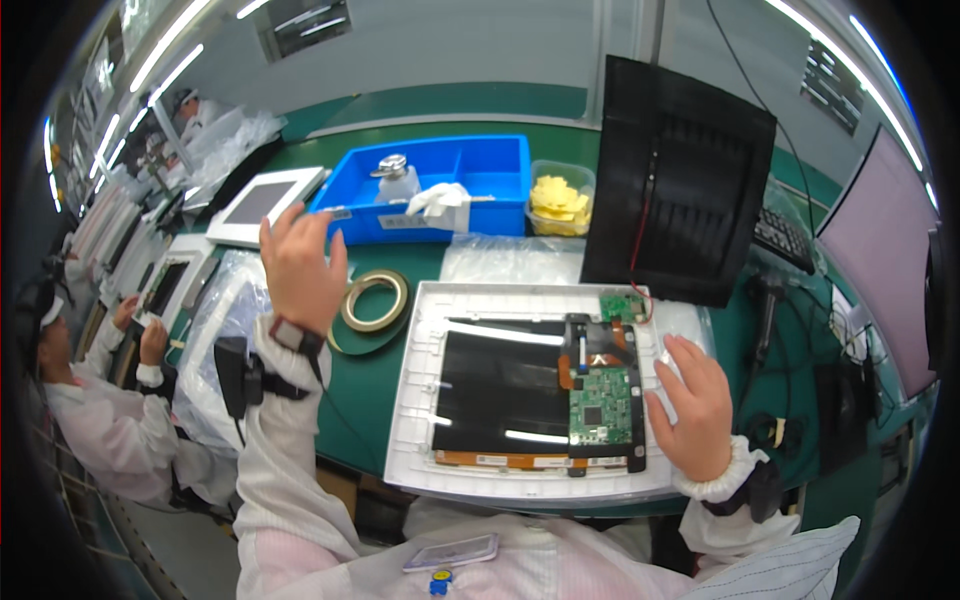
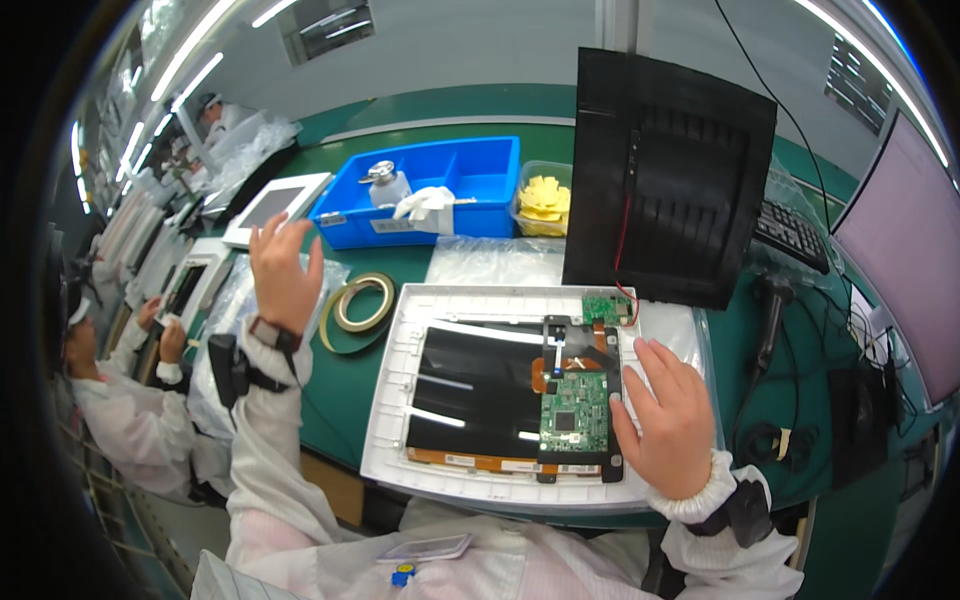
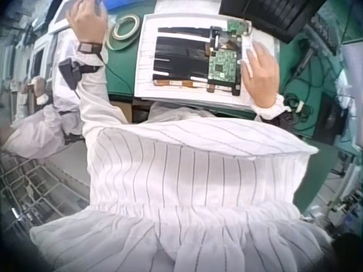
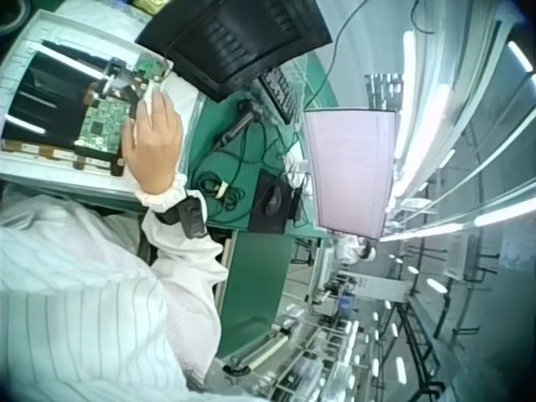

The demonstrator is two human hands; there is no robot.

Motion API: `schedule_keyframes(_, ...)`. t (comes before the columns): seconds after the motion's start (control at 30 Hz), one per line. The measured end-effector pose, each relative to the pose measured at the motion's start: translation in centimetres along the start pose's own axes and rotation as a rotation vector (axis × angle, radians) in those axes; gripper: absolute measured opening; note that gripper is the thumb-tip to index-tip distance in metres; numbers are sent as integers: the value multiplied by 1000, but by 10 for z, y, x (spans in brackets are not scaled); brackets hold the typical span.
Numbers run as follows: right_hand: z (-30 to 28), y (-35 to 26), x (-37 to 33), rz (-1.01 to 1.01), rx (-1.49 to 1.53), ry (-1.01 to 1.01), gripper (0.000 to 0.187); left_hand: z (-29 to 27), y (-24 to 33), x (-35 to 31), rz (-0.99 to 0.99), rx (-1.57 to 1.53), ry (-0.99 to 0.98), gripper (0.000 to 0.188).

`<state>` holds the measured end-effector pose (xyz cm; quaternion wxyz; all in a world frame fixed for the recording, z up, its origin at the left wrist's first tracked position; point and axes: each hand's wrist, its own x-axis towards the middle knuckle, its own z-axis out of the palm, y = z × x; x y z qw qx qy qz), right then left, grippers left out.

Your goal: The person picks up a black panel and sets it aside, then peels the backing off a black adhesive strip and applies it to a circuit board. They repeat this process with a second black strip, pressing it onto the other side of the circuit board to secure the assembly.

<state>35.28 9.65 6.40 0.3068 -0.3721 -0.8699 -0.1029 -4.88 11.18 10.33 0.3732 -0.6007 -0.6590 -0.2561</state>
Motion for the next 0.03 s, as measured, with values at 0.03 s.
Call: schedule_keyframes(0.03,6,5,3,38,28,30,27,9,-5,17,-28,33,51,27)
